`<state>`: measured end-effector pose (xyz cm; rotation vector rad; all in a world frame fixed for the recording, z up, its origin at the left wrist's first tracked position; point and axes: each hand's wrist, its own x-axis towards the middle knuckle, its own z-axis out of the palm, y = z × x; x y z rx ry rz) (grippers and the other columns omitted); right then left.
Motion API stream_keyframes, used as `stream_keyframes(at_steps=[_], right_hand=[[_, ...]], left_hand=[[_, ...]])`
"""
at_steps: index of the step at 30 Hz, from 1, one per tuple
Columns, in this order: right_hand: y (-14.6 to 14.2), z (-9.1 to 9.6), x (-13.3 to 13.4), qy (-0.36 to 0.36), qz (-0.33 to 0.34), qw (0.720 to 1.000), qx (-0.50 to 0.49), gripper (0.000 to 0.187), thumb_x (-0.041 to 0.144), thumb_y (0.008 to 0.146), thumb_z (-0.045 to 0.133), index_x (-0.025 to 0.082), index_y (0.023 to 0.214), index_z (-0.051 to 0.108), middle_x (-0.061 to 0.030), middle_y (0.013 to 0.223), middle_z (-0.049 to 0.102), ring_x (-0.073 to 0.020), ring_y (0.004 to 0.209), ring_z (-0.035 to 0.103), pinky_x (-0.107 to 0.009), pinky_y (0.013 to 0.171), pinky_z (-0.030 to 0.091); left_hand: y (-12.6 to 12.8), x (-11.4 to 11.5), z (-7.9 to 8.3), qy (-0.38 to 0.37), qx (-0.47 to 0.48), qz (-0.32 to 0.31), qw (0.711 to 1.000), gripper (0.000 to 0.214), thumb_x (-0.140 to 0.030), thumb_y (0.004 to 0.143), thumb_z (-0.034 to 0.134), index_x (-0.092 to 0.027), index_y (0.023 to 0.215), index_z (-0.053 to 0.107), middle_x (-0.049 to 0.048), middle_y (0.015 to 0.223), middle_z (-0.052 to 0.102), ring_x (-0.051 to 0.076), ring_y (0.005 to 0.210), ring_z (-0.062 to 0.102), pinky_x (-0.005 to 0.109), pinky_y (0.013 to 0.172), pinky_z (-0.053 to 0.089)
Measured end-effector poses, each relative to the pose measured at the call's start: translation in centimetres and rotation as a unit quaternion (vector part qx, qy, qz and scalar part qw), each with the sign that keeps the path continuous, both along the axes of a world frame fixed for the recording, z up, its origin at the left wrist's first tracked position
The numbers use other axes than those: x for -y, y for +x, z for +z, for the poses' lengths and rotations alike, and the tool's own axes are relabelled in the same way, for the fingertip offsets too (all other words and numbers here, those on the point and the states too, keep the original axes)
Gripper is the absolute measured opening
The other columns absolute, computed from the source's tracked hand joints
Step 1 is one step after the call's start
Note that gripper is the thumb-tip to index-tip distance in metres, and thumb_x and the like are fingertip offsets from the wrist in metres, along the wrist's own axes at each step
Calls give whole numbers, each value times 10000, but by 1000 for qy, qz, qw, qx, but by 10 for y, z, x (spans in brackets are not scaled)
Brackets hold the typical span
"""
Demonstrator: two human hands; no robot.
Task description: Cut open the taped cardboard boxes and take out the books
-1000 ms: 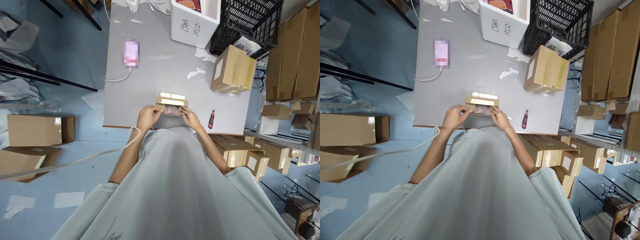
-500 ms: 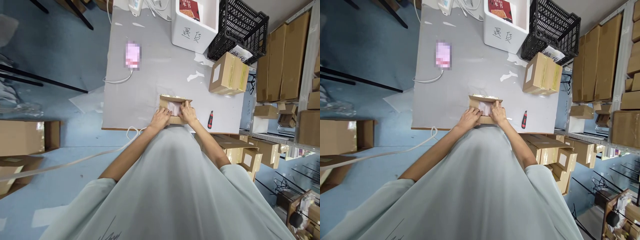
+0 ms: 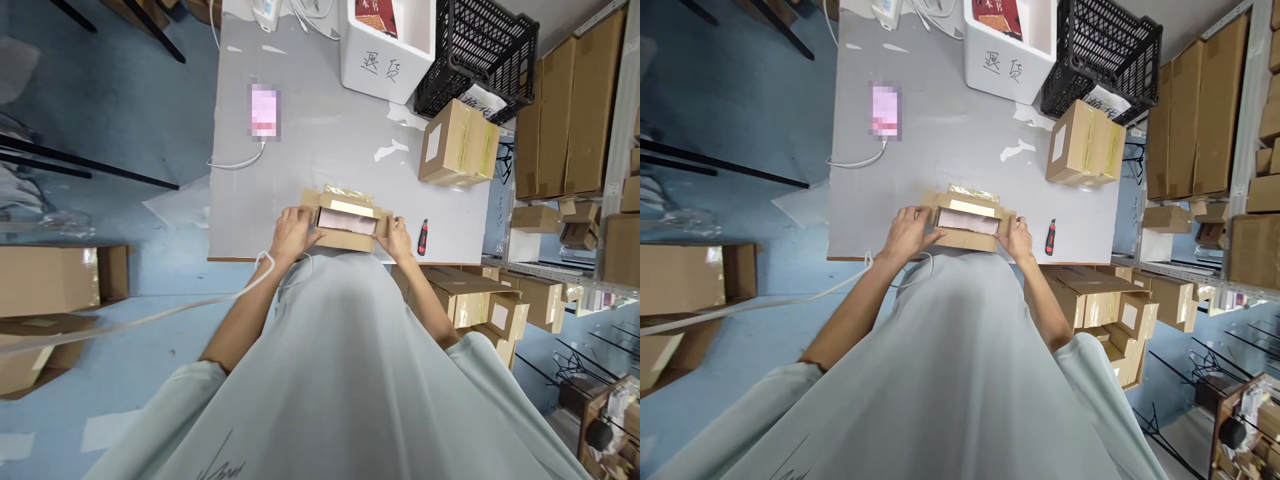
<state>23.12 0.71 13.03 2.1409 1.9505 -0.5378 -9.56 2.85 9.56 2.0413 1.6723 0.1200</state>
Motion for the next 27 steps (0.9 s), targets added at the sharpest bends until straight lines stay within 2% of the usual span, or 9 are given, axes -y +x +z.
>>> stream_keyframes(at_steps=[5, 8, 10, 12, 15, 18, 21, 24, 27], right_hand=[[-12, -14, 1, 60, -11, 998, -35, 415, 441, 1179, 603, 128, 1418, 738, -245, 1395, 671, -383, 1304, 631, -502, 1083, 616], [-22, -8, -5, 68, 42, 994, -75, 457, 369, 1224, 447, 136, 1419, 789, -227, 1358, 742, -373, 1310, 646, -525, 1210, 562], [-27, -1, -13, 54, 82, 990, -99, 534, 332, 1229, 384, 135, 1625, 683, -217, 1503, 733, -361, 1402, 644, -513, 1278, 531], [-31, 5, -22, 36, 102, 988, -108, 624, 290, 1218, 358, 124, 1811, 462, -212, 1714, 619, -340, 1535, 603, -482, 1306, 525], [-34, 10, -36, 5, 102, 990, -102, 712, 275, 1202, 382, 134, 1891, 270, -222, 1819, 500, -340, 1573, 605, -460, 1252, 582], [-37, 10, -46, -15, 117, 988, -100, 703, 332, 1189, 495, 163, 1860, 370, -223, 1717, 597, -357, 1500, 659, -472, 1221, 606], [-42, 8, -56, -20, 146, 984, -97, 696, 343, 1159, 616, 207, 1822, 456, -203, 1595, 705, -360, 1471, 681, -471, 1227, 594], [-47, 7, -65, -38, 148, 984, -87, 540, 322, 1199, 556, 257, 1734, 582, -166, 1474, 797, -347, 1352, 759, -453, 1144, 619], [-46, 6, -73, -41, 126, 987, -93, 425, 337, 1244, 441, 280, 1508, 768, -123, 1382, 853, -339, 1263, 798, -443, 1074, 622]], left_hand=[[16, -5, -5, 5, 3, -9, 1000, 523, -409, 1070, 697, -123, 1508, 680, 262, 1462, 669, 470, 1388, 592, 590, 1188, 543], [33, -12, 1, 26, -3, -17, 1000, 463, -364, 1075, 659, -133, 1471, 723, 251, 1456, 680, 465, 1398, 587, 585, 1198, 539], [45, -20, 5, 30, -1, -42, 999, 445, -326, 1071, 650, -139, 1462, 750, 241, 1449, 696, 451, 1396, 596, 571, 1204, 539], [56, -28, 6, 18, 6, -86, 996, 407, -281, 1057, 641, -152, 1409, 800, 232, 1443, 719, 441, 1388, 611, 570, 1199, 542], [72, -41, 6, -1, 17, -116, 993, 350, -209, 1031, 609, -195, 1250, 882, 216, 1403, 761, 434, 1367, 638, 589, 1177, 548], [83, -51, 8, 17, 53, -35, 998, 368, -206, 1042, 571, -195, 1233, 886, 203, 1357, 793, 405, 1334, 685, 554, 1164, 563], [91, -59, 11, 7, 134, 61, 989, 326, -242, 1048, 590, -194, 1201, 873, 147, 1270, 848, 332, 1183, 778, 465, 1122, 598], [94, -61, 12, -25, 210, 100, 972, 269, -240, 1019, 612, -208, 1088, 871, 94, 1142, 890, 277, 1042, 819, 409, 1070, 625], [92, -56, 10, -40, 249, 127, 959, 231, -246, 978, 660, -191, 1064, 867, 95, 1146, 903, 267, 1054, 829, 383, 1061, 638]])
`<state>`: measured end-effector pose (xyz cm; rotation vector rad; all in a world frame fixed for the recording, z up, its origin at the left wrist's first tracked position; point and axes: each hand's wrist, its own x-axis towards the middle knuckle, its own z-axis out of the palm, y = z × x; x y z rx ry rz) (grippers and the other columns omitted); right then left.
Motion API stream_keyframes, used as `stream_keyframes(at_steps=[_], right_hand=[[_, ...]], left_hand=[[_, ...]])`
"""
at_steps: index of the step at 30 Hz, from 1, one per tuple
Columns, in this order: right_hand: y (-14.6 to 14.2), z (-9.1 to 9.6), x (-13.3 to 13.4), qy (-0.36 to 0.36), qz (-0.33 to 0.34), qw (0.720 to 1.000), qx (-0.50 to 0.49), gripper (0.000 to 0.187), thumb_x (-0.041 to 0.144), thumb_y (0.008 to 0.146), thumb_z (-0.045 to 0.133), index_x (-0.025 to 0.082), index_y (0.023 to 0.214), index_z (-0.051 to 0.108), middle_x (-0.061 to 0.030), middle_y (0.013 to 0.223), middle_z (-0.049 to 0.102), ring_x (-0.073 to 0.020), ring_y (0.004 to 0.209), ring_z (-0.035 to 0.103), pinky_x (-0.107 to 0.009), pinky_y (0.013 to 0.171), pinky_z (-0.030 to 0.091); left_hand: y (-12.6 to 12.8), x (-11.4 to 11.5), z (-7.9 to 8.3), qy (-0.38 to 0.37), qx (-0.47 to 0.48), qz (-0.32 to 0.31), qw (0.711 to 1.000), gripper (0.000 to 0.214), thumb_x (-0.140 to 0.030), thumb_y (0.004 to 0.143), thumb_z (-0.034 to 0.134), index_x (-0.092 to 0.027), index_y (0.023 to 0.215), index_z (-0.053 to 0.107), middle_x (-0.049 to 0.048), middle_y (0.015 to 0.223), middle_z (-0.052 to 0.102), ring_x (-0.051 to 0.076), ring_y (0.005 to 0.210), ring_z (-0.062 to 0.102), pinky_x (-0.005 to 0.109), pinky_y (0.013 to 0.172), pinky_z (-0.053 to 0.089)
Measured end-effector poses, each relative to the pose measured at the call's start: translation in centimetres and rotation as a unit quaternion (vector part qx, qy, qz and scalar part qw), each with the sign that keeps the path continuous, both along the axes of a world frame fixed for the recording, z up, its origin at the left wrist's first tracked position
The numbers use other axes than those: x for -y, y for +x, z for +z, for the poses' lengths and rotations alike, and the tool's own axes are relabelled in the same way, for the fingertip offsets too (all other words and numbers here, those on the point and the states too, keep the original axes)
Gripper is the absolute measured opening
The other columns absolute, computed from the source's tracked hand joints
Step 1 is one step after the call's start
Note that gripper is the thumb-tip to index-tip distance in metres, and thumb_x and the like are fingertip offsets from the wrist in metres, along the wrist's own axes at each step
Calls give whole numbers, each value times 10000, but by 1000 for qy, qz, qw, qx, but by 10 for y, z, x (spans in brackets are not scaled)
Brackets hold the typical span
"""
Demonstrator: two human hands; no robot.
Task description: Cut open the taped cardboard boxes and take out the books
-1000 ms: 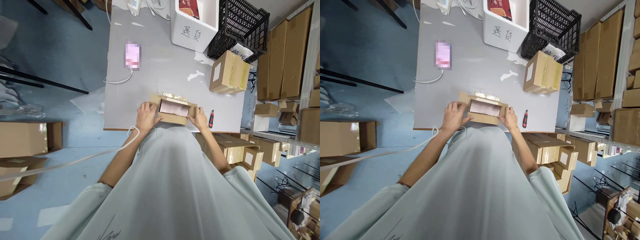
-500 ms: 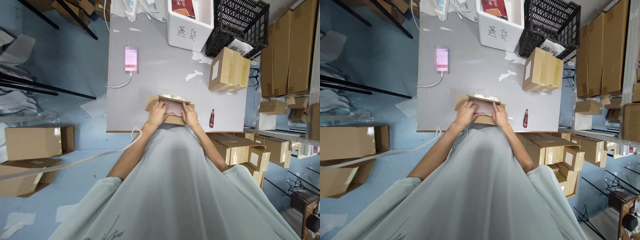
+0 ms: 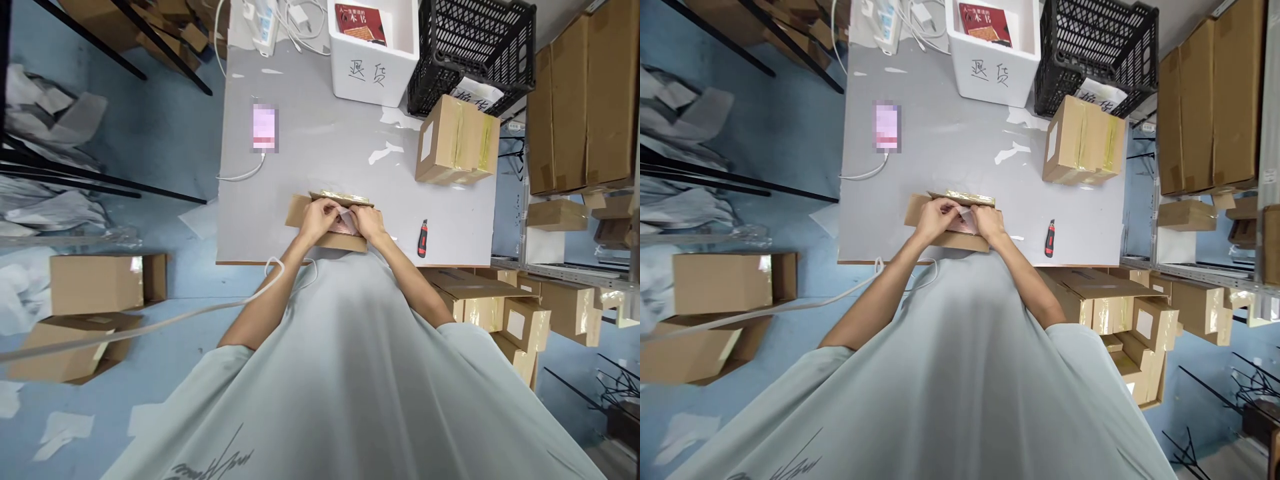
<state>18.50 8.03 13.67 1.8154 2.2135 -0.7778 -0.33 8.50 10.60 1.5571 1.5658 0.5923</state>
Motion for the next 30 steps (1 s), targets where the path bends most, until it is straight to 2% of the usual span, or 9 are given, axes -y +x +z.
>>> stream_keyframes(at_steps=[3, 7, 10, 12, 17, 21, 30], right_hand=[[8, -2, -2, 12, -4, 1000, -26, 408, 330, 1231, 448, 284, 1409, 813, -99, 1386, 849, -328, 1289, 772, -427, 1069, 607], [21, -10, 0, 18, 43, 997, -67, 364, 268, 1161, 510, 196, 1297, 840, -144, 1407, 773, -324, 1354, 688, -426, 1150, 567], [26, -17, 1, 19, 59, 994, -90, 348, 221, 1125, 525, 138, 1281, 825, -180, 1453, 729, -326, 1380, 644, -425, 1223, 520], [26, -21, 1, 19, 52, 994, -93, 371, 211, 1137, 493, 128, 1326, 801, -190, 1468, 731, -329, 1376, 646, -433, 1238, 506], [19, -22, -3, 11, 63, 996, -68, 399, 180, 1166, 444, 129, 1371, 783, -179, 1403, 800, -332, 1360, 678, -435, 1228, 493], [14, -19, -6, 3, 86, 995, -48, 379, 175, 1172, 463, 137, 1334, 804, -168, 1375, 824, -322, 1326, 693, -409, 1184, 501], [12, -23, -1, 11, 113, 993, -29, 341, 211, 1176, 529, 134, 1316, 830, -171, 1340, 840, -335, 1346, 679, -418, 1190, 482]], left_hand=[[-5, 9, -2, -24, 23, 3, 999, 212, -280, 966, 707, -176, 1062, 866, 104, 1172, 905, 272, 1082, 835, 375, 1065, 645], [-17, 21, -4, -36, 9, -51, 998, 251, -320, 1003, 702, -194, 1136, 872, 106, 1238, 895, 293, 1158, 829, 399, 1118, 634], [-26, 26, -7, -13, -96, -105, 990, 395, -253, 975, 705, -168, 1336, 840, 162, 1356, 850, 349, 1278, 794, 445, 1169, 610], [-29, 26, -11, -7, -180, -150, 972, 469, -223, 963, 703, -134, 1412, 809, 211, 1407, 810, 387, 1324, 769, 471, 1177, 602], [-14, 16, -19, 3, -262, -249, 932, 318, -286, 1014, 708, -187, 1280, 853, 201, 1429, 795, 399, 1371, 739, 455, 1129, 602], [2, 11, -21, -9, -293, -314, 903, 269, -223, 967, 763, -161, 1210, 862, 219, 1338, 836, 399, 1337, 768, 435, 1118, 580], [10, 16, -19, -32, -298, -341, 891, 231, -205, 1039, 684, -124, 1135, 879, 238, 1155, 865, 394, 1219, 835, 410, 998, 606]])
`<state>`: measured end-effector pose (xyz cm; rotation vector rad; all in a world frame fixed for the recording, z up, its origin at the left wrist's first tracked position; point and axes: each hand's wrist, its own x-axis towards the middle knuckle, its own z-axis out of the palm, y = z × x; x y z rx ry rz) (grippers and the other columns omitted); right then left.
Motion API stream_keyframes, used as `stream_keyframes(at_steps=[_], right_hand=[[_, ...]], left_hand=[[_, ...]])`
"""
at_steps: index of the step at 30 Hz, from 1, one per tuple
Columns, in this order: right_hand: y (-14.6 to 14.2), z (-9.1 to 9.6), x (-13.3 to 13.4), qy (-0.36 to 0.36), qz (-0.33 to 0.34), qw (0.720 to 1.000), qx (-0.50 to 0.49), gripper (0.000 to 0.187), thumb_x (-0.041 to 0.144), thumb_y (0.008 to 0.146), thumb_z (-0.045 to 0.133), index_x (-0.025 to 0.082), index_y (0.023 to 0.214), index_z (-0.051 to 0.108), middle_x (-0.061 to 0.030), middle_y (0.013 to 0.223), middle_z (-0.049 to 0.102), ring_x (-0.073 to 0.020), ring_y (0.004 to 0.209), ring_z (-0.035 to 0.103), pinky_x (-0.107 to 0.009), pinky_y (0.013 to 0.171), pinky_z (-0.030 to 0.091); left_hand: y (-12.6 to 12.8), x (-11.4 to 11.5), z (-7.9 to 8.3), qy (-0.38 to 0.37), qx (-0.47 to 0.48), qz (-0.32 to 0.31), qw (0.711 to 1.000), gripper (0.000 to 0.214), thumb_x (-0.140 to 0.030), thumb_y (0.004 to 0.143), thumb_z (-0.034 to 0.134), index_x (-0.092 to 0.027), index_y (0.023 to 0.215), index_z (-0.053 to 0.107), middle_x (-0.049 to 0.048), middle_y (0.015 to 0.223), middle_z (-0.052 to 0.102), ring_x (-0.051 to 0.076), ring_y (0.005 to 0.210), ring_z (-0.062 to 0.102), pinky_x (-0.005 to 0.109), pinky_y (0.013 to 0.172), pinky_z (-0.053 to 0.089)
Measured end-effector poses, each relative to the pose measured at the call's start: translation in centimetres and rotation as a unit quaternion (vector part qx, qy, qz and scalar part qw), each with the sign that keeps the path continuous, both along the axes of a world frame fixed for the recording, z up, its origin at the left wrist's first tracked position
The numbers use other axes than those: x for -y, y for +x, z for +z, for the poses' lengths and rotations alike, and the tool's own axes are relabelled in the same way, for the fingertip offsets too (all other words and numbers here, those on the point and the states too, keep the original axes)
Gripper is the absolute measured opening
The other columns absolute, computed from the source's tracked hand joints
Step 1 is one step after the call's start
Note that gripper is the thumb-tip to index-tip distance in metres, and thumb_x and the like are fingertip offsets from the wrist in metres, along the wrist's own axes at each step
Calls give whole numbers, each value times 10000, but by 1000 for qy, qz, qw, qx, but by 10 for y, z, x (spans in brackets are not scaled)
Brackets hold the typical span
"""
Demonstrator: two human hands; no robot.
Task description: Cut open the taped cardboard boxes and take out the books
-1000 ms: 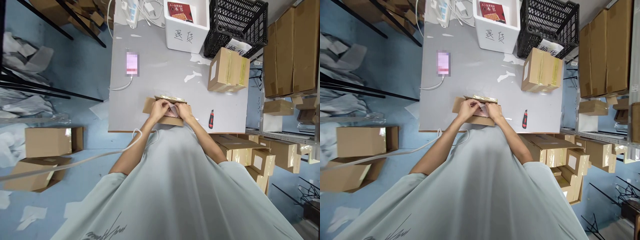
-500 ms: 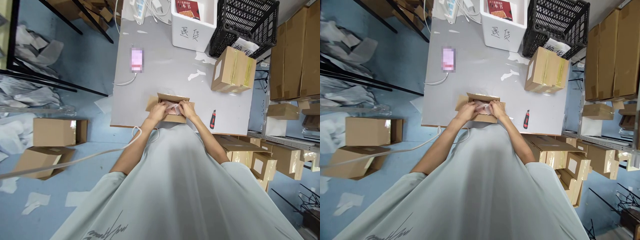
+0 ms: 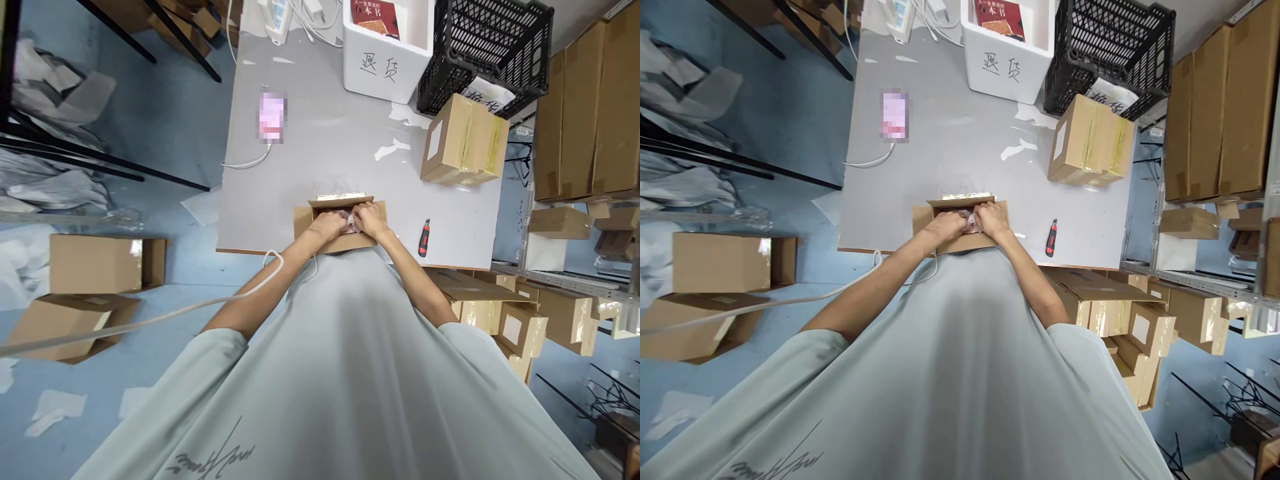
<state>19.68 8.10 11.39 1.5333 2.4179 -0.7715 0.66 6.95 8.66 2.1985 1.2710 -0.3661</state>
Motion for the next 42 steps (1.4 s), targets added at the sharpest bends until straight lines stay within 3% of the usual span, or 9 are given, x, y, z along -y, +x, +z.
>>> stream_keyframes(at_steps=[11, 14, 18, 22, 27, 31, 37, 39, 42], right_hand=[[-10, -4, 2, -3, 8, 998, 57, 356, 385, 1091, 771, 159, 1357, 842, -194, 1431, 831, -386, 1411, 718, -500, 1277, 501], [-18, -5, 2, 15, -9, 996, 83, 363, 295, 1116, 704, 146, 1434, 796, -210, 1502, 792, -377, 1428, 713, -514, 1292, 500], [-20, -1, 2, 8, -18, 996, 90, 401, 207, 1145, 574, 132, 1494, 757, -225, 1529, 763, -363, 1399, 724, -478, 1237, 546], [-3, 7, 3, -11, -23, 1000, 14, 423, 234, 1176, 517, 212, 1522, 760, -153, 1521, 769, -334, 1346, 743, -411, 1133, 594], [20, 12, 3, 39, -144, 988, -49, 433, 177, 1156, 456, 179, 1342, 847, -156, 1460, 790, -293, 1218, 755, -357, 1081, 560], [22, 8, -1, 30, -184, 980, -64, 331, 157, 1064, 561, 182, 1109, 887, -154, 1218, 855, -272, 1039, 743, -322, 947, 521], [22, 9, -10, -83, -178, 965, -173, 192, 194, 924, 709, 163, 967, 894, -9, 771, 774, -188, 783, 640, -278, 779, 452], [26, 13, -11, -159, -173, 939, -252, 224, 262, 898, 754, 147, 1019, 903, 1, 758, 780, -185, 773, 648, -278, 785, 498], [35, 22, -8, -246, -180, 877, -372, 317, 410, 908, 814, 139, 1045, 906, -70, 936, 873, -221, 895, 742, -326, 892, 605]], left_hand=[[-12, -4, 7, 33, 32, 3, 999, 439, -40, 1037, 513, -113, 1314, 845, 265, 1430, 787, 417, 1389, 734, 484, 1049, 610], [-16, -4, 9, 66, 44, 12, 997, 484, -38, 1048, 471, -140, 1349, 836, 259, 1453, 770, 408, 1427, 701, 504, 1089, 607], [-18, -1, 11, 92, 40, 112, 989, 549, -95, 1107, 407, -123, 1550, 729, 283, 1456, 759, 426, 1341, 732, 550, 1075, 597], [-25, 0, 12, 108, 47, 164, 979, 597, -87, 1099, 360, -107, 1606, 674, 275, 1478, 737, 413, 1343, 723, 508, 1042, 592], [-37, 3, 18, 120, 147, 190, 963, 509, -154, 1079, 513, -149, 1525, 758, 223, 1353, 802, 391, 1331, 724, 487, 1117, 570], [-38, 11, 43, 99, 258, 219, 936, 422, -199, 1014, 668, -185, 1397, 844, 164, 1252, 854, 377, 1282, 753, 489, 1132, 575], [-34, 21, 98, 48, 364, 275, 889, 347, -264, 944, 752, -251, 1248, 917, 81, 1189, 880, 289, 1109, 804, 391, 1066, 595], [-38, 21, 113, 34, 395, 298, 868, 325, -334, 929, 799, -245, 1214, 925, 81, 1187, 882, 280, 1080, 812, 369, 1028, 596], [-47, 20, 132, 0, 442, 327, 835, 424, -456, 877, 897, -228, 1234, 920, 91, 1142, 882, 283, 1041, 819, 360, 983, 612]])
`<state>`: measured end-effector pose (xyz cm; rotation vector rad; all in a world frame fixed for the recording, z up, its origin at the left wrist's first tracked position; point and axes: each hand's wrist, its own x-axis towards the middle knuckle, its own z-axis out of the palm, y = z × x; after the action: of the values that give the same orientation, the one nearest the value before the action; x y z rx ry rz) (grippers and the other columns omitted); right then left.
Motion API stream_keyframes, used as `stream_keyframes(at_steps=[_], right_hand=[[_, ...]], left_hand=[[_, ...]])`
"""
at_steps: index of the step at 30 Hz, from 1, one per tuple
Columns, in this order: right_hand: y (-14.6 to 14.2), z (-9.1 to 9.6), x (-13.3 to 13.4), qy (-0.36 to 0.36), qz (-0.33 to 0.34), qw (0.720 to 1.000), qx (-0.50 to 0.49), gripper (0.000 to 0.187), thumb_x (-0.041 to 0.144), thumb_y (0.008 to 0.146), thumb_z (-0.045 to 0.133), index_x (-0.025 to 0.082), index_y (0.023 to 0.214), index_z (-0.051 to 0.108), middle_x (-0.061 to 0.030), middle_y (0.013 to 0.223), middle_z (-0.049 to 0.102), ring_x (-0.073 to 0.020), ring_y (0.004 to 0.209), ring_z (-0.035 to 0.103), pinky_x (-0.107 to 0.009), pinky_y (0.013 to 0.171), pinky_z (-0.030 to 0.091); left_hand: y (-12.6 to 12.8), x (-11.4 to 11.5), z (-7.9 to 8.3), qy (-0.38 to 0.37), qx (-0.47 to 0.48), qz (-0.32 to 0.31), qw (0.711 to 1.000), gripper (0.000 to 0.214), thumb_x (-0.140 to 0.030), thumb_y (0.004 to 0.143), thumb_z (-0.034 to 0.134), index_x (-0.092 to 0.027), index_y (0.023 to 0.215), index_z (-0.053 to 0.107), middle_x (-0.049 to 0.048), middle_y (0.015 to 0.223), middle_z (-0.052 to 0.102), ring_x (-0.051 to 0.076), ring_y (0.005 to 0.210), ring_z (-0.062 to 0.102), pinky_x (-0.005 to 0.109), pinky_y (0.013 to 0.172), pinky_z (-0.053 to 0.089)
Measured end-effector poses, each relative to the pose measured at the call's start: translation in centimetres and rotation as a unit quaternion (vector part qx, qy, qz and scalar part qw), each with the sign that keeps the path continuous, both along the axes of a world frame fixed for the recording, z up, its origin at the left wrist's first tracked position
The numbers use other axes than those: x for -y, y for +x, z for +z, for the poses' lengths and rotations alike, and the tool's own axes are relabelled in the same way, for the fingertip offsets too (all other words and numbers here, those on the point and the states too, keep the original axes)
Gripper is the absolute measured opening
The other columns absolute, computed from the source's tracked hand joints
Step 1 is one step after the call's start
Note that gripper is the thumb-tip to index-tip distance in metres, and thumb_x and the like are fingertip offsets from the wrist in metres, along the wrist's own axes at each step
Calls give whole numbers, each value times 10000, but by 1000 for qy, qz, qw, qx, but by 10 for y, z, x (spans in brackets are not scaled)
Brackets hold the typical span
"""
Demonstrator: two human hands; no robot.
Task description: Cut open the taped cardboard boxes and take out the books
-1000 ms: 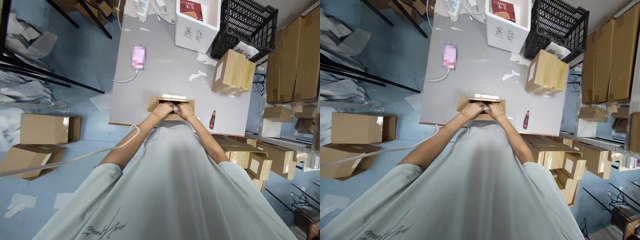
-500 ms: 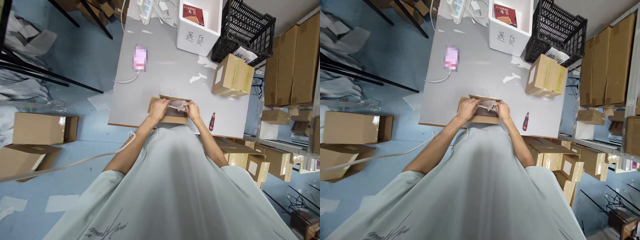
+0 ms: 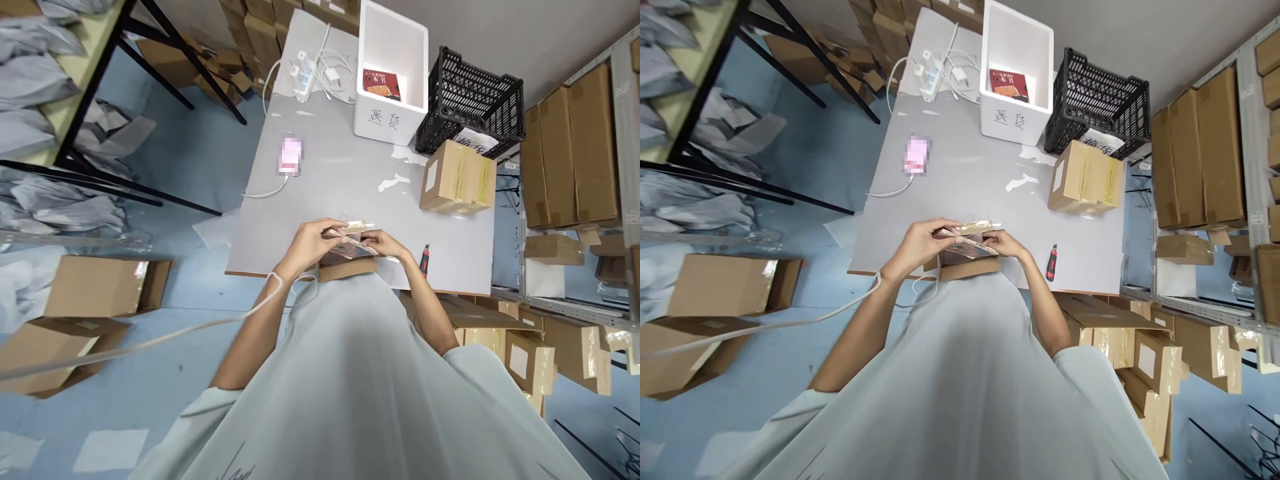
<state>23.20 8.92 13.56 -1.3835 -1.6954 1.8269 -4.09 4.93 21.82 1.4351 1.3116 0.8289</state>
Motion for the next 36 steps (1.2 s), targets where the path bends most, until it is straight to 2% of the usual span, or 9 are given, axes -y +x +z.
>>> stream_keyframes(at_steps=[3, 6, 10, 13, 16, 19, 24, 30, 36], right_hand=[[17, 10, 11, -25, -78, 993, -81, 546, 689, 982, 784, 174, 1107, 913, -129, 1194, 896, -275, 1126, 803, -400, 1058, 641], [35, 22, 27, -41, -176, 973, -146, 761, 914, 947, 726, 212, 1195, 885, -134, 1229, 892, -279, 1135, 831, -428, 1065, 667], [42, 38, 44, 4, -254, 944, -212, 787, 868, 792, 935, 261, 1284, 834, -114, 1263, 886, -276, 1166, 845, -404, 1066, 670], [28, 51, 46, 22, -294, 927, -232, 810, 841, 789, 950, 263, 1338, 807, -134, 1345, 869, -305, 1218, 838, -423, 1057, 684], [13, 62, 39, 75, -358, 907, -210, 721, 783, 847, 927, 246, 1314, 810, -144, 1389, 862, -327, 1266, 822, -447, 1090, 681], [8, 71, 31, 134, -387, 892, -192, 669, 756, 894, 889, 237, 1312, 833, -138, 1397, 866, -349, 1310, 809, -483, 1153, 659], [11, 76, 31, 161, -368, 900, -170, 698, 775, 921, 846, 229, 1357, 847, -143, 1416, 862, -377, 1337, 804, -523, 1158, 664], [3, 91, 45, 248, -419, 872, -43, 621, 645, 994, 786, 239, 1462, 813, -177, 1581, 765, -349, 1382, 758, -558, 1225, 618], [-25, 116, 55, 200, -335, 917, -88, 670, 677, 939, 874, 258, 1455, 793, -130, 1472, 819, -350, 1363, 764, -472, 1130, 678]], left_hand=[[-5, -2, 13, -15, 56, 35, 998, 533, -555, 789, 995, -213, 1191, 920, 90, 1060, 870, 284, 999, 814, 364, 937, 641], [2, -7, 16, 4, 137, 145, 980, 563, -547, 710, 1068, -195, 1115, 898, 85, 1041, 855, 265, 981, 807, 362, 930, 664], [29, -15, 3, -30, 344, 310, 886, 603, -472, 698, 1099, -210, 1165, 822, 62, 1055, 845, 212, 972, 814, 329, 939, 680], [55, -15, -7, -84, 438, 302, 843, 600, -352, 724, 1089, -217, 1230, 796, 73, 1113, 850, 203, 1061, 823, 319, 1005, 673], [73, -8, -9, -129, 444, 236, 855, 650, -283, 675, 1100, -196, 1256, 823, 104, 1221, 859, 216, 1170, 816, 313, 1067, 654], [79, 0, -2, -159, 413, 188, 877, 685, -407, 632, 1137, -180, 1219, 865, 130, 1273, 866, 243, 1146, 822, 309, 979, 669], [78, 2, 10, -142, 335, 212, 907, 757, -664, 626, 1104, -172, 1161, 891, 136, 1152, 886, 267, 974, 829, 317, 774, 651], [88, 0, 14, -45, 279, 259, 924, 701, -686, 696, 1045, -179, 1160, 909, 137, 1186, 898, 312, 1089, 835, 430, 990, 687], [112, 16, 27, 84, 177, 184, 963, 413, -612, 941, 891, -264, 1160, 932, 118, 1368, 864, 348, 1342, 792, 535, 1246, 610]])
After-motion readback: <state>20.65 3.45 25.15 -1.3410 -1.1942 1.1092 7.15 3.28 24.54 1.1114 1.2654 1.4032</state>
